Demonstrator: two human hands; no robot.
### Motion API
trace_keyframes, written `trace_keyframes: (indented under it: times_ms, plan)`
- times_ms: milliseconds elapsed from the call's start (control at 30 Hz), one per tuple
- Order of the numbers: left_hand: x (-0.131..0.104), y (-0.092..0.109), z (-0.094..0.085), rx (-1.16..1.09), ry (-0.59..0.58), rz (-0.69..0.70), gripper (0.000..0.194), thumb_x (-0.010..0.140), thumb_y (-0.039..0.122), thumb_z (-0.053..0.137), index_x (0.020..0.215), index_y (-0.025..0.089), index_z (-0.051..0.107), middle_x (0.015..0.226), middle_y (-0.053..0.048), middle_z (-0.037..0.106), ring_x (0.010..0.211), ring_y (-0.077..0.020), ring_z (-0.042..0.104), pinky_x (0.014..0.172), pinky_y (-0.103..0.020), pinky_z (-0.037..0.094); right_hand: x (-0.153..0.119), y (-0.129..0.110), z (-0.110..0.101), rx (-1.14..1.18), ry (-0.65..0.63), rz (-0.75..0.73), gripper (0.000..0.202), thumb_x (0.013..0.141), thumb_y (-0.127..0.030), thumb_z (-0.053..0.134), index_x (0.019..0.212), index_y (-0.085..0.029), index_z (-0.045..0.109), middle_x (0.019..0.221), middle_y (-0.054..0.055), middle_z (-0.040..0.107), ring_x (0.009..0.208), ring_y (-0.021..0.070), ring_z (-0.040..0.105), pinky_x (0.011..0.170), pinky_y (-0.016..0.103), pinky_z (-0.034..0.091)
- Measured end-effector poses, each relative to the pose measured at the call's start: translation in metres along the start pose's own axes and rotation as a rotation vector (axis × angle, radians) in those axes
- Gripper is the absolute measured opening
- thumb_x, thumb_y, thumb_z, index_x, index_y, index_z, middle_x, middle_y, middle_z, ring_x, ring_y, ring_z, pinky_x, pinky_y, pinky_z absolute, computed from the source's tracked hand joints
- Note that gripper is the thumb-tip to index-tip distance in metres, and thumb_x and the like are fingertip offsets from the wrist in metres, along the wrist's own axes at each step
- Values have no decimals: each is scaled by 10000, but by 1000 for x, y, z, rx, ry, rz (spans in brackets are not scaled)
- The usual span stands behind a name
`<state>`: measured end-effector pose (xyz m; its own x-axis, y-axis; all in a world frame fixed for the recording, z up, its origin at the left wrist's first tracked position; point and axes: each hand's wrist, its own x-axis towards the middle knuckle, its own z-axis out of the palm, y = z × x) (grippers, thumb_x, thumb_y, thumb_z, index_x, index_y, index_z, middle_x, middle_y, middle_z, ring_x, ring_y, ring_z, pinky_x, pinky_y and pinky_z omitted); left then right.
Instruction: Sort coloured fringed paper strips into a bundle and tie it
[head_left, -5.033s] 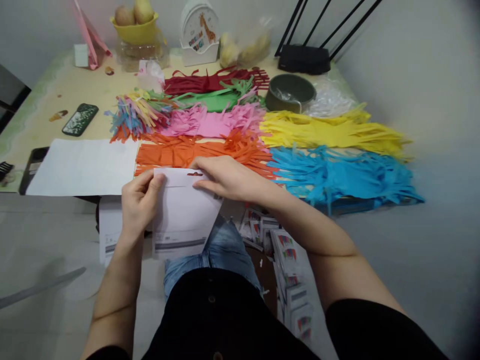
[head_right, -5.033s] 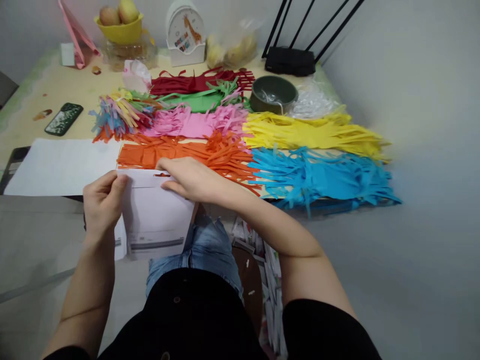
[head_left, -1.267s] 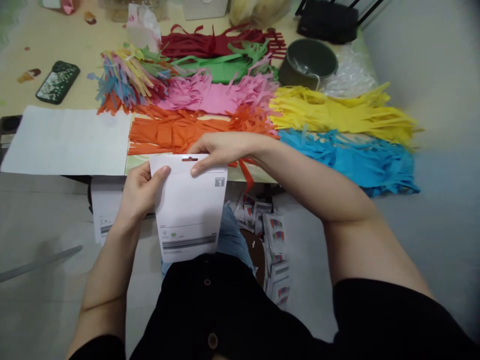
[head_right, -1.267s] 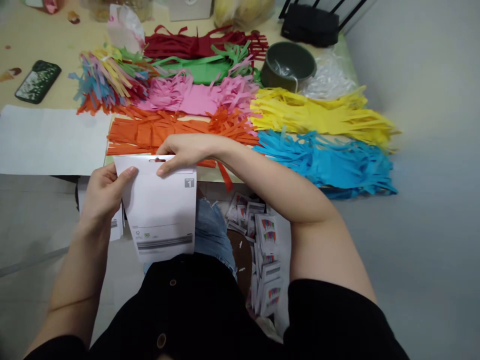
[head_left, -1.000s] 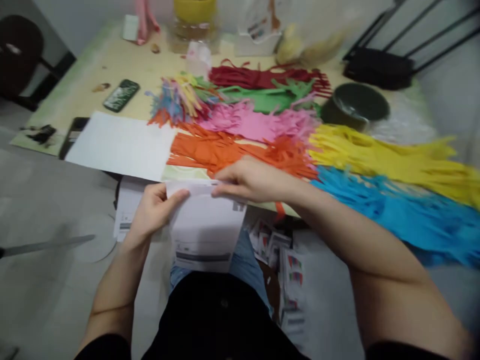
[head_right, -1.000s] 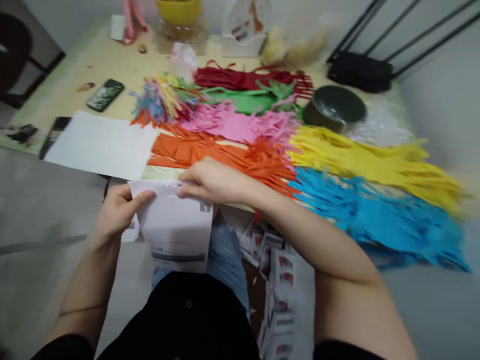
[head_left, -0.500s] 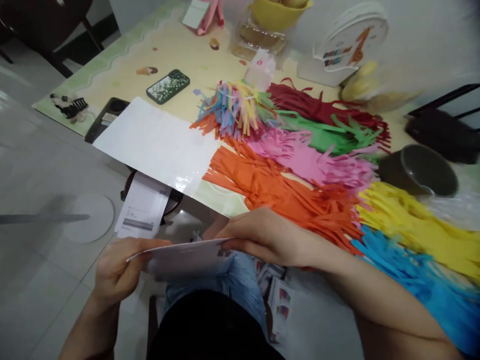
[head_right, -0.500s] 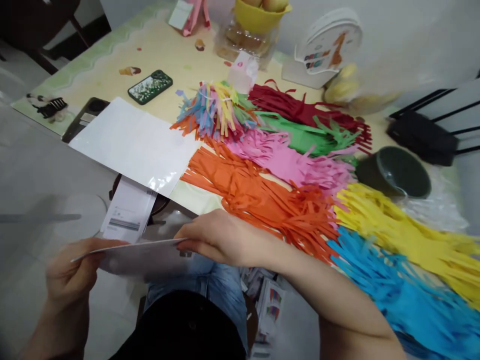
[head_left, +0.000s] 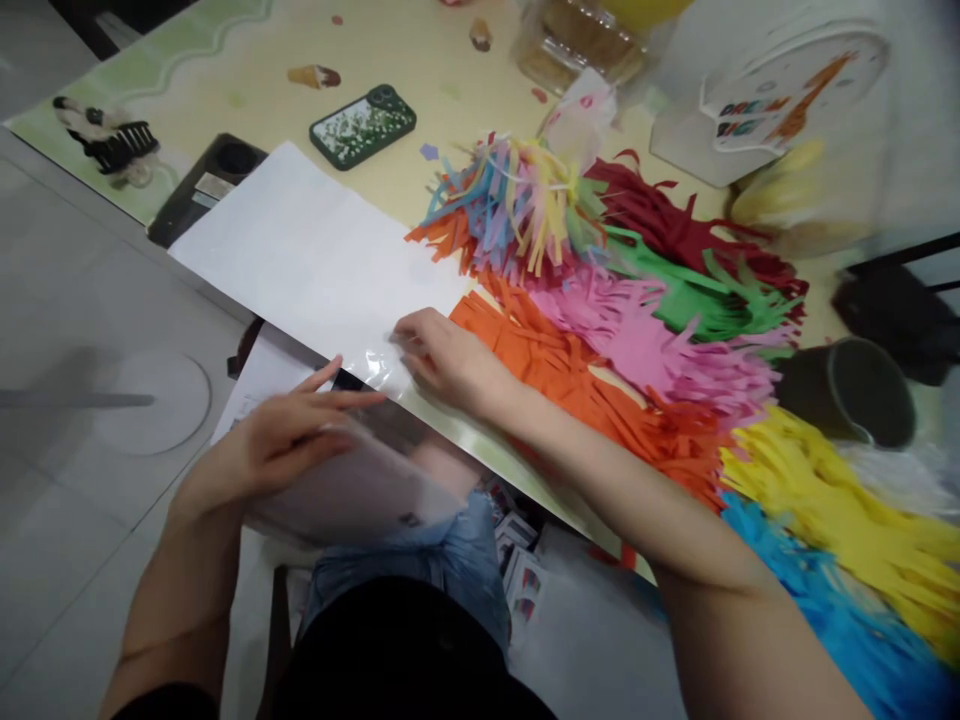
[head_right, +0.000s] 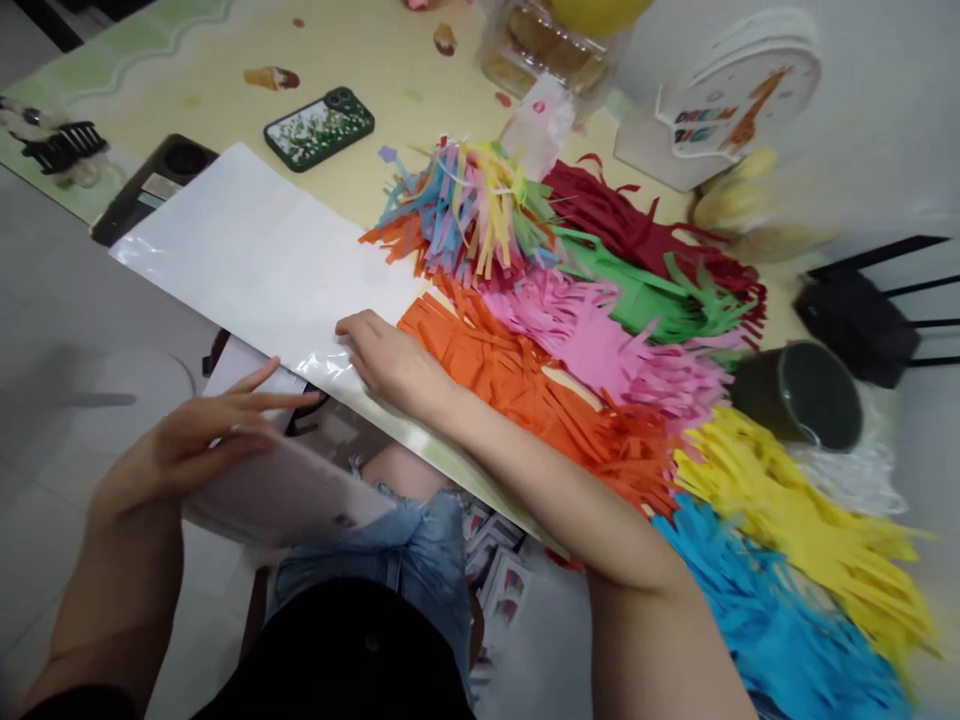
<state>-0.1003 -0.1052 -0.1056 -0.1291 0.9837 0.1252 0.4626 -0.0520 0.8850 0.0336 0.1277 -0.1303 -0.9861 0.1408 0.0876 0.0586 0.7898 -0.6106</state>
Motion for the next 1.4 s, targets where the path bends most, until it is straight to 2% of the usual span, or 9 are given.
trace_keyframes:
  times_ms: [133, 300, 567, 767, 900, 1067, 1200, 1300, 1400]
  plan:
    - [32, -30, 11, -5, 53, -50, 267, 943, 308, 572, 1095, 195, 761, 532, 85, 617, 685, -156, 702, 1264, -585, 227, 1, 2, 22, -97, 6, -71, 297, 955, -98, 412, 1207, -170, 551, 1186, 134, 622, 1089, 220, 606, 917, 361, 525]
    - [33, -47, 18, 25, 40, -75, 346, 952, 338, 560, 1207, 162, 714, 494, 132, 553, 574, -106, 620, 1293, -531, 174, -3, -2, 24, -156, 16, -89, 282, 951, -77, 391, 1165, -166, 552, 1138, 128, 613, 1021, 215, 595, 874, 344, 519]
    - [35, -45, 17, 1, 24, -127, 328, 944, 429, 516, 823, 240, 755, 581, 35, 659, 980, -272, 751, 1277, -568, 195, 3, -2, 18, -138, -56, -60, 276, 968, -113, 368, 1177, -172, 539, 1170, 125, 583, 1013, 198, 573, 882, 319, 489]
    - [32, -51, 17, -9, 36, -205, 400, 916, 545, 528, 748, 246, 733, 1003, -76, 789, 1411, -357, 497, 1235, -605, 257, 4, -6, 15, -117, -87, -75, 248, 952, -114, 385, 1116, -174, 562, 1041, 107, 643, 985, 218, 548, 890, 358, 458]
    - [31, -53, 17, 1, 26, -270, 482, 892, 625, 520, 691, 227, 702, 1140, -108, 768, 1481, -395, 375, 1169, -619, 350, 3, -1, 7, 171, 23, 58, 209, 854, -125, 493, 1051, -179, 537, 906, 49, 643, 824, 167, 551, 777, 309, 456]
    - [36, -46, 13, -31, 76, -231, 530, 866, 666, 548, 649, 200, 680, 814, -103, 770, 1254, -375, 628, 1080, -600, 459, -2, 9, -14, 793, 308, 296, 425, 742, -277, 678, 1100, -200, 462, 792, -42, 610, 660, 97, 537, 666, 250, 452]
    - [26, -21, 6, -116, 259, -242, 480, 839, 632, 632, 671, 186, 693, 629, -40, 687, 707, -209, 695, 683, -344, 599, -26, -19, -32, 879, 429, 297, 474, 746, -322, 711, 1130, -229, 449, 820, -39, 600, 732, 105, 576, 739, 268, 497]
    - [9, 12, 13, -138, 609, -259, 450, 832, 579, 683, 651, 168, 661, 548, -3, 590, 465, -104, 486, 404, -223, 372, -54, -63, -39, 794, 496, 228, 448, 840, -383, 660, 1189, -271, 403, 887, -8, 590, 817, 142, 613, 781, 309, 531]
    - [-6, 43, 36, -102, 924, -268, 376, 867, 513, 682, 725, 165, 681, 582, 18, 557, 481, -83, 428, 410, -217, 307, -74, -104, -32, 735, 503, 205, 430, 905, -412, 608, 1232, -284, 360, 917, 17, 574, 870, 169, 633, 801, 336, 555]
